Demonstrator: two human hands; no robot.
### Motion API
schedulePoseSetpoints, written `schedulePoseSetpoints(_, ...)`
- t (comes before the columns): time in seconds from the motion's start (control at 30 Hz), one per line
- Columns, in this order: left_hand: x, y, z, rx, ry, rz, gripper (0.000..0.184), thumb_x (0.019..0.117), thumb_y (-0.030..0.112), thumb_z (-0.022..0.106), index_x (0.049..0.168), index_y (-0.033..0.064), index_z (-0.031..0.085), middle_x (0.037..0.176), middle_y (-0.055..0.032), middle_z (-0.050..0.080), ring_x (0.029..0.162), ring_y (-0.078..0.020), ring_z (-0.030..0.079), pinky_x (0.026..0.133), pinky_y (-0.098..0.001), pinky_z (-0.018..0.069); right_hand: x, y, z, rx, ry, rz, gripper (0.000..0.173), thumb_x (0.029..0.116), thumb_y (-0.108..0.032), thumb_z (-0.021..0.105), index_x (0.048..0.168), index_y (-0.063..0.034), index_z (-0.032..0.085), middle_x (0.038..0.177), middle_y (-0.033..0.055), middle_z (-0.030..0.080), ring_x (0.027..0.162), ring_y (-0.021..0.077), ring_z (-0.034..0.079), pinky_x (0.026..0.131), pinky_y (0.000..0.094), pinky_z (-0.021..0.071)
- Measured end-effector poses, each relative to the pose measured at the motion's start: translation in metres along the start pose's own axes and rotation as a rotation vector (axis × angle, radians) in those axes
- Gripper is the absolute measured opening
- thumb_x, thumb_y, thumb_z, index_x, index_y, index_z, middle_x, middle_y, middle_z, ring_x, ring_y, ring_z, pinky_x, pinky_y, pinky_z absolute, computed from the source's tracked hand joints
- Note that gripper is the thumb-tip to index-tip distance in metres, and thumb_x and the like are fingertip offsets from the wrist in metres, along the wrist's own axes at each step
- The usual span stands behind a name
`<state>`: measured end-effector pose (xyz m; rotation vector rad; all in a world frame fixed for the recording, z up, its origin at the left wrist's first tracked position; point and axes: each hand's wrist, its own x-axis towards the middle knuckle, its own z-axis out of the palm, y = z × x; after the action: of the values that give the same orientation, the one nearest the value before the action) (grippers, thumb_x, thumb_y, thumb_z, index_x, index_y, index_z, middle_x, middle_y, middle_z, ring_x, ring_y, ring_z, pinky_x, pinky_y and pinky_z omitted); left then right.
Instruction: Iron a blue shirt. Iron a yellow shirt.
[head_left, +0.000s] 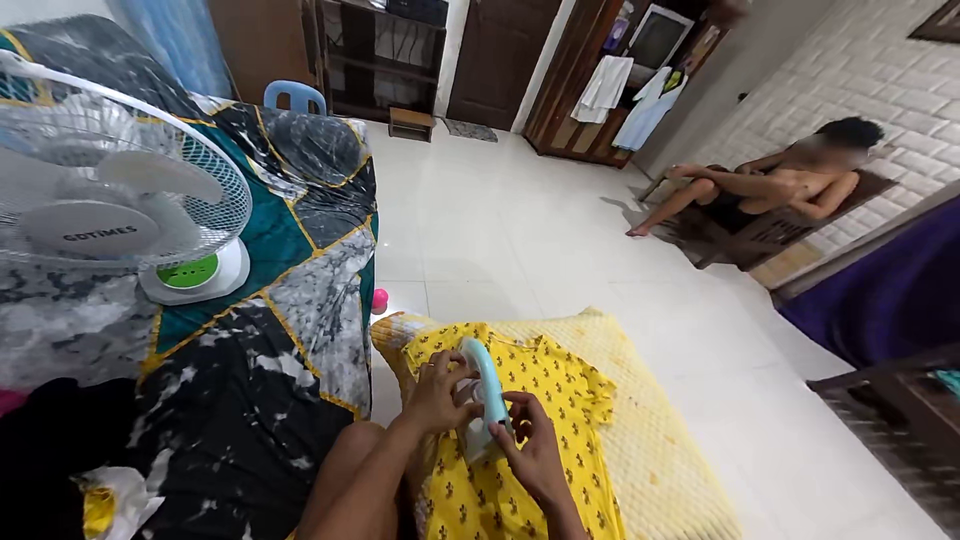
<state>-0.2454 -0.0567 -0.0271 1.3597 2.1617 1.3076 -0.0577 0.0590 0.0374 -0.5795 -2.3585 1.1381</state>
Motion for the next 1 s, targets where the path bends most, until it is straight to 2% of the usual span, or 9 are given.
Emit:
schedulePoseSetpoints(0.1, -0.001, 0.006, 0.004, 0.003, -0.001, -0.055, 0.044, 0.0782, 0.054, 0.079, 0.117, 0.0335, 0.076, 0.162, -0.0076, 0.037, 0.150, -0.0348, 0.030, 0.113, -0.0643, 0.0307, -0.002, 0.005, 0.006, 0.087, 0.044, 0.023, 0.055, 0.0801, -0.035, 0.083, 0.124, -0.0057, 0.068, 0.097, 0.0045, 0.065, 0.073, 0.0101, 0.062, 0.058, 0.0248, 0.0550)
schedulePoseSetpoints(0.2, -0.001, 0.009, 0.007, -0.008, -0.010, -0.101, 0.038, 0.0818, 0.052, 0.076, 0.115, 0.0338, 0.076, 0.168, -0.0055, 0.027, 0.156, -0.0318, 0.018, 0.117, -0.0654, 0.0233, -0.001, 0.004, 0.005, 0.110, 0.033, 0.053, 0.053, 0.0786, -0.032, 0.083, 0.122, -0.0062, 0.069, 0.101, 0.0048, 0.065, 0.078, 0.0105, 0.064, 0.060, 0.0244, 0.0557)
schedulePoseSetpoints(0.37, 0.003, 0.010, 0.005, -0.013, -0.056, -0.117, 0.036, 0.0854, 0.052, 0.072, 0.117, 0.0347, 0.076, 0.171, -0.0011, 0.020, 0.159, -0.0283, 0.009, 0.119, -0.0654, 0.0180, 0.001, 0.003, 0.002, 0.122, 0.016, 0.054, 0.051, 0.0781, -0.028, 0.084, 0.122, -0.0044, 0.069, 0.102, 0.0059, 0.066, 0.078, 0.0111, 0.065, 0.060, 0.0244, 0.0565)
schedulePoseSetpoints(0.5, 0.002, 0.011, 0.003, -0.013, -0.086, -0.123, 0.035, 0.0878, 0.051, 0.071, 0.119, 0.0341, 0.075, 0.172, -0.0002, 0.019, 0.159, -0.0286, 0.009, 0.119, -0.0664, 0.0177, 0.000, 0.005, 0.003, 0.113, 0.014, 0.038, 0.053, 0.0789, -0.032, 0.084, 0.121, -0.0046, 0.069, 0.101, 0.0054, 0.066, 0.080, 0.0111, 0.065, 0.059, 0.0244, 0.0560)
schedulePoseSetpoints(0.67, 0.006, 0.013, -0.001, 0.011, -0.137, -0.130, 0.035, 0.0898, 0.051, 0.070, 0.120, 0.0342, 0.074, 0.173, 0.0029, 0.015, 0.159, -0.0276, 0.010, 0.118, -0.0659, 0.0186, 0.002, 0.005, 0.002, 0.136, -0.002, 0.044, 0.052, 0.0784, -0.029, 0.085, 0.121, -0.0047, 0.068, 0.102, 0.0059, 0.066, 0.080, 0.0119, 0.066, 0.059, 0.0246, 0.0569)
schedulePoseSetpoints(0.8, 0.006, 0.013, 0.002, 0.004, -0.074, -0.115, 0.031, 0.0861, 0.050, 0.073, 0.113, 0.0338, 0.076, 0.170, 0.0028, 0.022, 0.157, -0.0264, 0.017, 0.116, -0.0658, 0.0224, 0.002, 0.004, 0.002, 0.133, -0.001, 0.054, 0.051, 0.0781, -0.028, 0.084, 0.120, -0.0041, 0.068, 0.101, 0.0059, 0.066, 0.080, 0.0125, 0.066, 0.059, 0.0250, 0.0572)
schedulePoseSetpoints(1.0, 0.004, 0.021, 0.009, 0.042, 0.014, -0.187, 0.030, 0.0797, 0.048, 0.076, 0.103, 0.0295, 0.076, 0.166, 0.0016, 0.032, 0.153, -0.0240, 0.027, 0.115, -0.0607, 0.0278, 0.002, 0.003, 0.003, 0.119, 0.011, 0.056, 0.050, 0.0775, -0.029, 0.084, 0.119, -0.0050, 0.069, 0.100, 0.0052, 0.066, 0.078, 0.0111, 0.065, 0.058, 0.0241, 0.0560)
